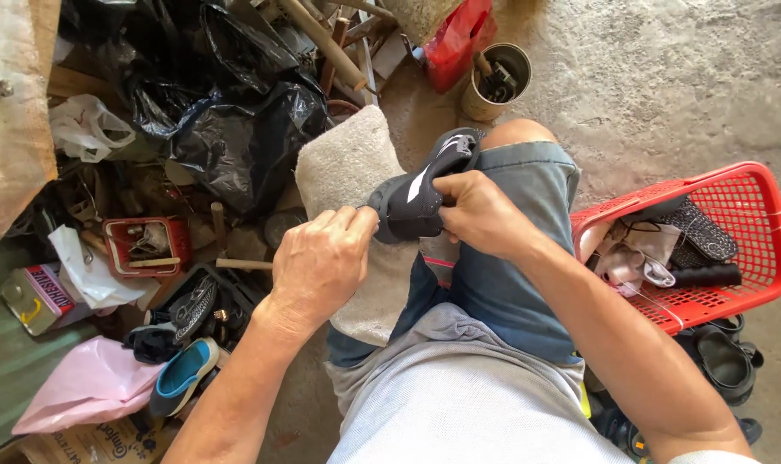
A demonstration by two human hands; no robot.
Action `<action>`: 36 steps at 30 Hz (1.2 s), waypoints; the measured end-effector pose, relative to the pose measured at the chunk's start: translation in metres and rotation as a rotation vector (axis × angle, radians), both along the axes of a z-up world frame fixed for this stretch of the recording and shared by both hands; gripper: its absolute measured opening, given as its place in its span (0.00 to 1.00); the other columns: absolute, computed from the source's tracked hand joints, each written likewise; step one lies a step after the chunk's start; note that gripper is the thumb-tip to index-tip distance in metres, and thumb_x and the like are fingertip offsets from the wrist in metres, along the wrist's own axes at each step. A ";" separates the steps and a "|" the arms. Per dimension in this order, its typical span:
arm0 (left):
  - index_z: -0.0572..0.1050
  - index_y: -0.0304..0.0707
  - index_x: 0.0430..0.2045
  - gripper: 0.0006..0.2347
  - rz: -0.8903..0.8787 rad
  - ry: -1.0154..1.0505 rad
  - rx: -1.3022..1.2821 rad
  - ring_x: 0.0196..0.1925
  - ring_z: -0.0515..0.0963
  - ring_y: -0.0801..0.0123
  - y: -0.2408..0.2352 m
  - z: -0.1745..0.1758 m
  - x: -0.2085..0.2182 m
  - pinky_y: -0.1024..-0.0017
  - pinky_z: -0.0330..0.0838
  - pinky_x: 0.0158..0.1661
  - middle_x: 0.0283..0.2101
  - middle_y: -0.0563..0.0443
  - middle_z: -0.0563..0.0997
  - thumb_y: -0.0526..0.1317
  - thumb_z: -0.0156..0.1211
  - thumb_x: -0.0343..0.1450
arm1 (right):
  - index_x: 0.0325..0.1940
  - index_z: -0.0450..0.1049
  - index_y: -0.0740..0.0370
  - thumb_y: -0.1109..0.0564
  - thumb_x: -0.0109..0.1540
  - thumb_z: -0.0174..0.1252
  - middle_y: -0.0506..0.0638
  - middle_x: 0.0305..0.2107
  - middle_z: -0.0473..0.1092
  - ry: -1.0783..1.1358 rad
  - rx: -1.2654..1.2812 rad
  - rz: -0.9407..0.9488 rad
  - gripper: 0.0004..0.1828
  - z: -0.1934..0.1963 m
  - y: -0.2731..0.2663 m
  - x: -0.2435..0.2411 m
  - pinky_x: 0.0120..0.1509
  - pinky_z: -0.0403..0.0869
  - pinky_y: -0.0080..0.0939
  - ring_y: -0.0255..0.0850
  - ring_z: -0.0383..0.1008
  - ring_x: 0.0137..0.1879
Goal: The person sits on the floor and sews a black shoe using a needle and thread. They repeatedly push the needle through the shoe's upper and pull the thread to secure the stitches. The shoe is held on a cushioned surface on their lap.
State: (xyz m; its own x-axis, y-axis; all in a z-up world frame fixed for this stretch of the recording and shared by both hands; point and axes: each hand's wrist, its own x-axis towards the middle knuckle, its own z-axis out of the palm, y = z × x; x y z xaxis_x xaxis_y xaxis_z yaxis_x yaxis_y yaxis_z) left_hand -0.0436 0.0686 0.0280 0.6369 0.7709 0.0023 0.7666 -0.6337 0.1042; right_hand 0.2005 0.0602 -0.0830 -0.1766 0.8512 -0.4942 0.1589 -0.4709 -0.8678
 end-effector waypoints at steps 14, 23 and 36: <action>0.68 0.43 0.35 0.08 0.142 0.001 -0.289 0.31 0.85 0.55 0.003 0.011 0.012 0.60 0.80 0.30 0.28 0.46 0.78 0.43 0.43 0.81 | 0.49 0.83 0.55 0.66 0.59 0.57 0.54 0.33 0.81 -0.422 0.099 0.246 0.18 0.076 0.005 0.008 0.43 0.78 0.51 0.53 0.83 0.42; 0.71 0.52 0.26 0.16 0.063 0.192 -0.023 0.24 0.83 0.66 0.000 0.006 0.006 0.67 0.78 0.26 0.21 0.56 0.76 0.55 0.45 0.80 | 0.44 0.84 0.51 0.65 0.58 0.58 0.49 0.32 0.82 -0.401 0.138 0.205 0.16 0.056 0.002 0.009 0.47 0.78 0.52 0.55 0.81 0.45; 0.83 0.47 0.23 0.33 0.413 0.431 -0.133 0.26 0.87 0.52 -0.016 0.086 -0.054 0.61 0.77 0.29 0.20 0.44 0.83 0.77 0.48 0.69 | 0.48 0.83 0.47 0.64 0.60 0.58 0.44 0.34 0.81 -0.251 0.335 0.094 0.17 0.032 -0.007 0.015 0.45 0.78 0.44 0.44 0.81 0.43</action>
State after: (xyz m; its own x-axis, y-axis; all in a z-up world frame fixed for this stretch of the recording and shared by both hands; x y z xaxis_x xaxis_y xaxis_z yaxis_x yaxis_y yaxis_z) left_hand -0.0979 0.0523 0.1139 0.2072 0.9303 -0.3026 0.9370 -0.2776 -0.2122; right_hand 0.2160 0.0532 -0.0507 -0.1707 0.9580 -0.2304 0.4132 -0.1427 -0.8994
